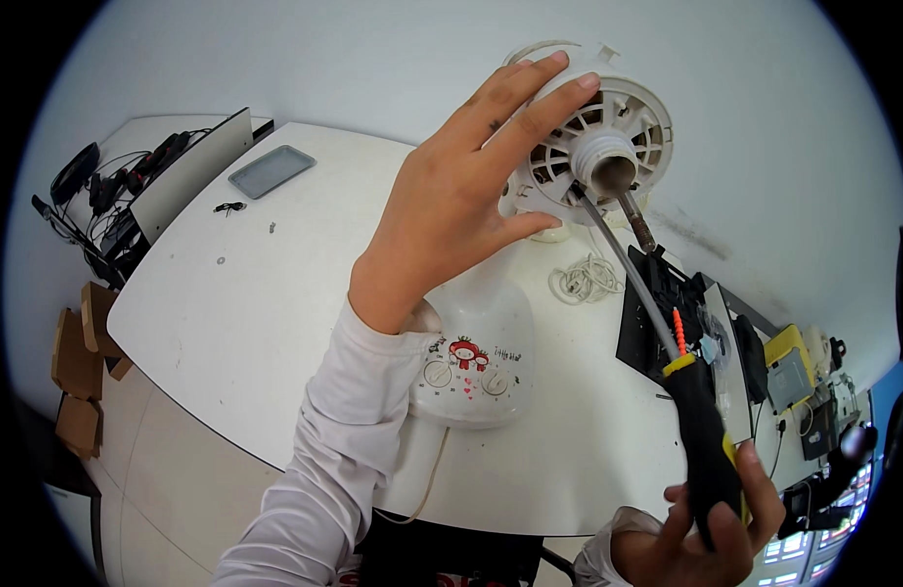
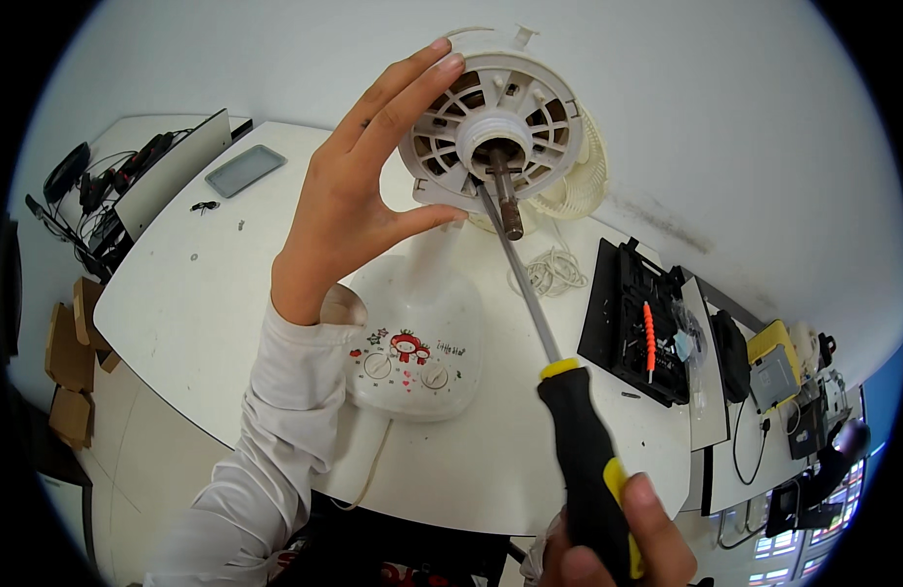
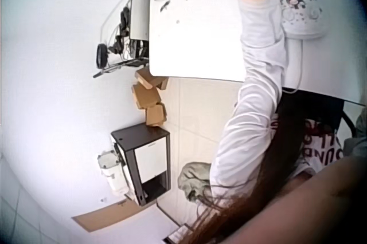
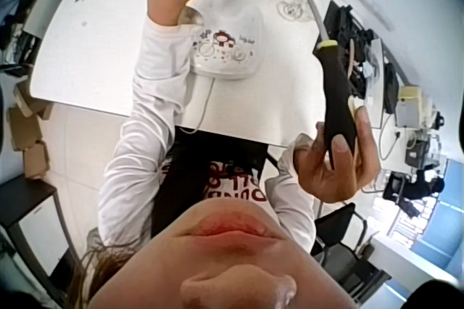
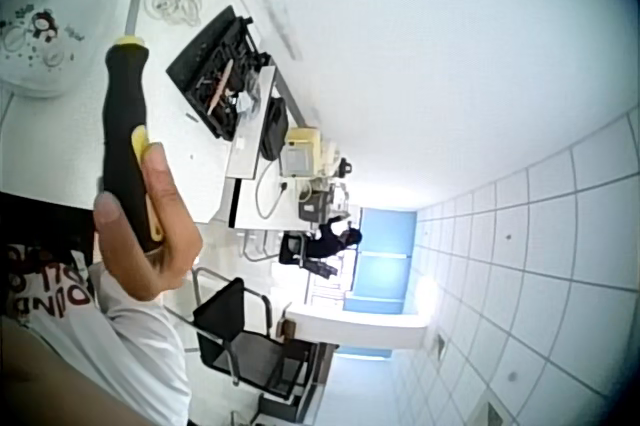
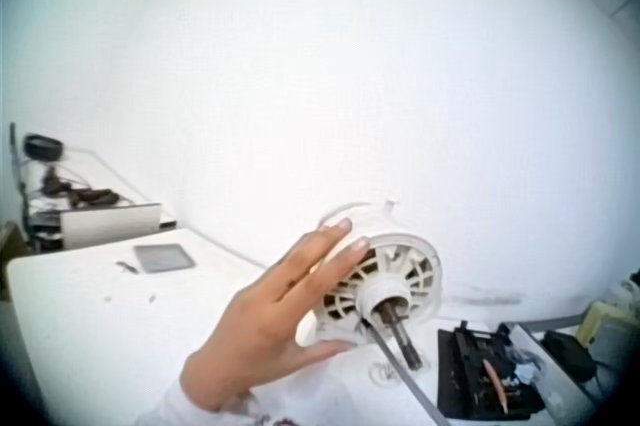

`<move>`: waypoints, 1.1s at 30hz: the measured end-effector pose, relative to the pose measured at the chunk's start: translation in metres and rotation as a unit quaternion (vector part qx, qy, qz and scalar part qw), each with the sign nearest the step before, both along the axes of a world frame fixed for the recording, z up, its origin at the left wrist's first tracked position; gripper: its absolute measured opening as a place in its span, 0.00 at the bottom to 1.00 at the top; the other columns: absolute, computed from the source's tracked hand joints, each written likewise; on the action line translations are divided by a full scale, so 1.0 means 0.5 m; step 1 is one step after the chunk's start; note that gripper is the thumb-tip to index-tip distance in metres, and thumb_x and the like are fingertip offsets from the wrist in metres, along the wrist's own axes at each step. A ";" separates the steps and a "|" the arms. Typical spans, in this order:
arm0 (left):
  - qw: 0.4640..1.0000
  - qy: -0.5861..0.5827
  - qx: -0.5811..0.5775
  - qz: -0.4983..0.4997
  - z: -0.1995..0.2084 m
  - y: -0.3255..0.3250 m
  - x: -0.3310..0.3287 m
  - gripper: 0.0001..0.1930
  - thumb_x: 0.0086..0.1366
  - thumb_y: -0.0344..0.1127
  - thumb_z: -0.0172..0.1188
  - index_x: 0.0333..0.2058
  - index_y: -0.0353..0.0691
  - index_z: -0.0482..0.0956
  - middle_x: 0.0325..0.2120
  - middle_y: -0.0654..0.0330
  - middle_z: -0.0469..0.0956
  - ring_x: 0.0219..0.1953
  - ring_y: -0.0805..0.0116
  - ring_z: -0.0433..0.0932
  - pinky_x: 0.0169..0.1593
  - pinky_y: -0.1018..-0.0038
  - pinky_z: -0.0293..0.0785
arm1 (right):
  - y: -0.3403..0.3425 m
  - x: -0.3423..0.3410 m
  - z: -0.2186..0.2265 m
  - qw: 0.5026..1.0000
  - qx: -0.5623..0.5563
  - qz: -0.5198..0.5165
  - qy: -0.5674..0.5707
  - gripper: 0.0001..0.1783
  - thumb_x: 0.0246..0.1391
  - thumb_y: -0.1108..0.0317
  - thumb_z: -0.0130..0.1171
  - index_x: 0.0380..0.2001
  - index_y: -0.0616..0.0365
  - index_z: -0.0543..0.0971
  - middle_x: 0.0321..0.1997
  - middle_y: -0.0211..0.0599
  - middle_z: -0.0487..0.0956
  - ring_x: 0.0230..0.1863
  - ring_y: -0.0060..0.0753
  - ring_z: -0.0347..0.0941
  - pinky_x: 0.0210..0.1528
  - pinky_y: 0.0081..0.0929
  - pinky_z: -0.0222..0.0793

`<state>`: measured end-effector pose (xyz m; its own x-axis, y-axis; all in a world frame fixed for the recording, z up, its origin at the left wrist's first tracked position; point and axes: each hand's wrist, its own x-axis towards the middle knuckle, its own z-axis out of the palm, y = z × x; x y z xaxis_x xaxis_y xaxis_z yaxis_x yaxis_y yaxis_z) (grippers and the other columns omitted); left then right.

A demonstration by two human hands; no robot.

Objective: The person uses a screwdriver to fasten screws into the base of a white table fan. They then attach the fan head to the base and secure it with additional screws.

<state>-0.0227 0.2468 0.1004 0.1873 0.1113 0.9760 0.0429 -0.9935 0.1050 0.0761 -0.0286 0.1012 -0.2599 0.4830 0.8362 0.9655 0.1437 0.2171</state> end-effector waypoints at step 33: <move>1.000 -0.019 0.016 0.016 -0.002 0.005 0.000 0.45 0.26 0.35 0.71 0.52 0.49 0.66 0.54 0.63 0.65 0.51 0.57 0.68 0.51 0.67 0.71 | 0.013 -0.025 0.003 0.990 -0.002 -0.134 -0.043 0.17 0.53 0.60 0.47 0.43 0.56 0.64 0.37 0.53 0.70 0.30 0.34 0.72 0.22 0.15 0.66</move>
<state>-0.0226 0.2492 0.0997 0.1473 0.0859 0.9853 0.0722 -0.9945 0.0759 0.0638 -0.0221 0.1028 -0.1911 0.5481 0.8143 0.9474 -0.1141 0.2991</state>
